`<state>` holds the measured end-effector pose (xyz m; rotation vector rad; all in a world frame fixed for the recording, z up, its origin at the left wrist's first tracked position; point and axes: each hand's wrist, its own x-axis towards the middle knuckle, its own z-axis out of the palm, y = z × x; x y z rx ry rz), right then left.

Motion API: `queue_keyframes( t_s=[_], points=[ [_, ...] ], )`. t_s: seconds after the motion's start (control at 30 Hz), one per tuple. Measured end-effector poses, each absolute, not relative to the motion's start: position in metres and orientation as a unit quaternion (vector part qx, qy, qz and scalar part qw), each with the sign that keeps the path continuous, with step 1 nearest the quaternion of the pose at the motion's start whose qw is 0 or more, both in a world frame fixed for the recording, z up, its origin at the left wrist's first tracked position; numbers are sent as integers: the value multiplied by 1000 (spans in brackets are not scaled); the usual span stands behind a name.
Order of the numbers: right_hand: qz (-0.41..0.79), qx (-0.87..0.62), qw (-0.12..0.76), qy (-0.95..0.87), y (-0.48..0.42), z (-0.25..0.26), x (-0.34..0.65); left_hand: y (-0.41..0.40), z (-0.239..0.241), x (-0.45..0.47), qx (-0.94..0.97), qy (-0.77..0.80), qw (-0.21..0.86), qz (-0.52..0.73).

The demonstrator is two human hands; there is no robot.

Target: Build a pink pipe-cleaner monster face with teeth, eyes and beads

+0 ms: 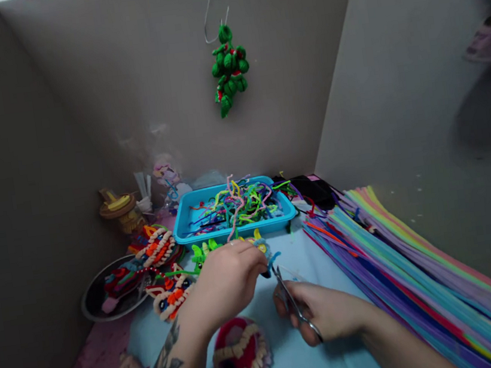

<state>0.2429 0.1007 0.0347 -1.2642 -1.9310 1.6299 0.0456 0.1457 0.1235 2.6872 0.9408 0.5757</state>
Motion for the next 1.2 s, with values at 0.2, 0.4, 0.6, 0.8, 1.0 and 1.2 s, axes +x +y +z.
queue_keyframes(
  t_s=[0.2, 0.4, 0.6, 0.8, 1.0, 1.2],
  points=[
    [529, -427, 153, -717, 100, 33, 246, 146, 127, 45, 915, 341, 105, 187],
    [479, -423, 161, -753, 101, 33, 248, 147, 121, 49, 932, 327, 84, 130],
    [462, -429, 165, -759, 102, 30, 246, 146, 119, 52, 941, 323, 24, 100],
    [458, -431, 156, -762, 102, 31, 245, 144, 119, 56, 946, 318, -11, 70],
    [455, -426, 173, -763, 103, 30, 243, 144, 117, 57, 945, 321, -25, 62],
    [494, -418, 194, -737, 108, 26, 242, 145, 117, 57, 939, 333, -52, 65]
  ],
)
